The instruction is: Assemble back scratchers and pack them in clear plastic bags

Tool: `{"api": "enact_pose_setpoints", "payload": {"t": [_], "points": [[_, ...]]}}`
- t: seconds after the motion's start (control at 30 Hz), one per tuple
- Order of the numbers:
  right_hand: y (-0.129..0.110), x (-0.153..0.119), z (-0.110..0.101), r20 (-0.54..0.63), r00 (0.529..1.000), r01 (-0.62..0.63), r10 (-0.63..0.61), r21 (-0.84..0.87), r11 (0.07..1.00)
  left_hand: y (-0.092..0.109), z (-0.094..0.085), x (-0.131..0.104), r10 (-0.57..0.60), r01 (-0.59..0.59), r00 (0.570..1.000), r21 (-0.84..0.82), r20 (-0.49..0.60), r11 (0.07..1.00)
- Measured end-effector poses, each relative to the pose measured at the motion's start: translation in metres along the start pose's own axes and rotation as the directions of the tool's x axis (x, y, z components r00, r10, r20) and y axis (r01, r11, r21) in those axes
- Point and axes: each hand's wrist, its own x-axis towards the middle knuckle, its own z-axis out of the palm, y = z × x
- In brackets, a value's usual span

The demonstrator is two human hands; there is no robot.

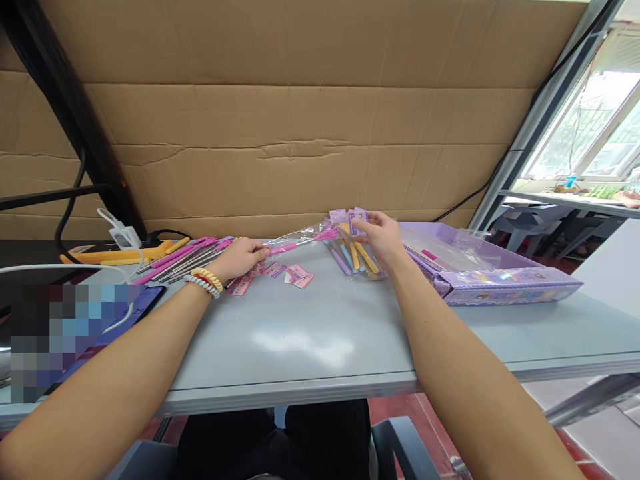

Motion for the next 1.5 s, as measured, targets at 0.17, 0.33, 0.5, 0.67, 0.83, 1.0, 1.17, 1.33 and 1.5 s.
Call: {"api": "enact_pose_setpoints", "payload": {"t": [0.17, 0.33, 0.5, 0.67, 0.83, 1.0, 1.17, 1.33, 1.5], "points": [[0.002, 0.005, 0.001, -0.064, 0.998, -0.024, 0.022, -0.024, 0.999, 0.001, 0.000, 0.000, -0.004, 0.004, 1.000, 0.019, 0.000, 1.000], [0.006, 0.005, 0.000, -0.082, 0.996, 0.024, -0.029, -0.064, 0.998, 0.000, -0.001, 0.000, 0.002, -0.002, 1.000, 0.032, 0.003, 0.999], [0.008, 0.005, -0.003, -0.135, 0.988, 0.068, -0.077, -0.072, 0.995, 0.000, 0.000, 0.000, 0.011, -0.011, 1.000, 0.018, -0.003, 1.000], [0.007, 0.006, -0.005, -0.165, 0.982, 0.082, -0.092, -0.066, 0.994, 0.001, 0.000, 0.000, 0.012, -0.012, 1.000, -0.014, -0.002, 1.000], [0.003, 0.004, -0.004, -0.145, 0.989, 0.036, -0.040, -0.027, 0.999, 0.000, 0.000, 0.000, 0.003, -0.003, 1.000, -0.034, 0.001, 0.999], [0.003, 0.002, -0.003, -0.026, 0.999, -0.040, 0.037, -0.100, 0.994, 0.000, -0.001, 0.000, 0.011, -0.011, 1.000, -0.001, -0.012, 1.000], [0.005, 0.001, -0.005, 0.045, 0.997, -0.062, 0.070, -0.155, 0.986, 0.001, -0.001, 0.000, 0.003, -0.003, 1.000, 0.008, -0.002, 1.000], [0.008, 0.004, -0.009, 0.000, 0.998, -0.058, 0.058, -0.145, 0.988, -0.001, 0.000, 0.000, 0.002, -0.002, 1.000, -0.005, -0.007, 1.000], [0.005, 0.002, -0.009, -0.022, 0.999, -0.028, 0.024, -0.173, 0.985, 0.000, 0.000, 0.000, 0.008, -0.008, 1.000, 0.002, -0.001, 1.000]]}}
